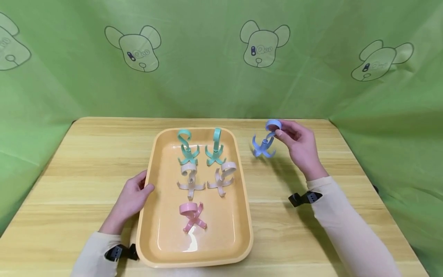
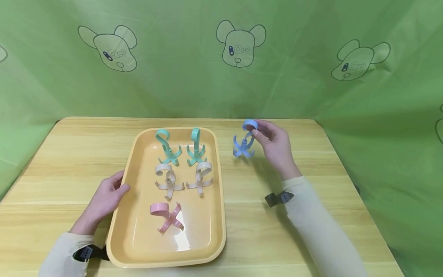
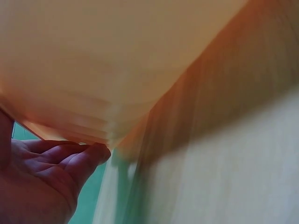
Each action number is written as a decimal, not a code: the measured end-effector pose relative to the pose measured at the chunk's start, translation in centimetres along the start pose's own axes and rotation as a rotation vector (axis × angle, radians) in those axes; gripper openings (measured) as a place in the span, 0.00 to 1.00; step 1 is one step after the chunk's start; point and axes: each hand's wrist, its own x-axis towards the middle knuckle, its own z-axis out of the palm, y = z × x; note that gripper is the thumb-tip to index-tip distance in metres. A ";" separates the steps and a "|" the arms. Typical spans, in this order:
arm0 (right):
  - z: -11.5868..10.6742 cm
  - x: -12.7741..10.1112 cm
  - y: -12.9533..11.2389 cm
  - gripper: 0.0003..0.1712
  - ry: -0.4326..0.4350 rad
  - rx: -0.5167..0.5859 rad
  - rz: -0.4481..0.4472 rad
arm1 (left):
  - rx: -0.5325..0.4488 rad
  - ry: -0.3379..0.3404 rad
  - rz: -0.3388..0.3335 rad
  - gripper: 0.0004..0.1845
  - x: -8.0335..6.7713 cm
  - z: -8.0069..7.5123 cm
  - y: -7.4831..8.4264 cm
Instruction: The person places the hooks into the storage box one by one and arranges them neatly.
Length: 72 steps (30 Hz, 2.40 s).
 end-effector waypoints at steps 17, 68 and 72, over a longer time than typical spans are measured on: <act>-0.2 -2.4 -2.5 0.18 -0.016 -0.096 -0.051 | -0.004 0.036 -0.011 0.26 0.0 0.2 -0.5; 3.8 -9.6 -9.3 0.18 -0.355 0.150 -0.352 | -0.024 0.050 -0.001 0.26 0.0 0.3 -0.3; 4.3 -9.9 -9.2 0.17 -0.382 0.091 -0.272 | -0.031 0.047 0.003 0.26 0.0 0.3 -0.4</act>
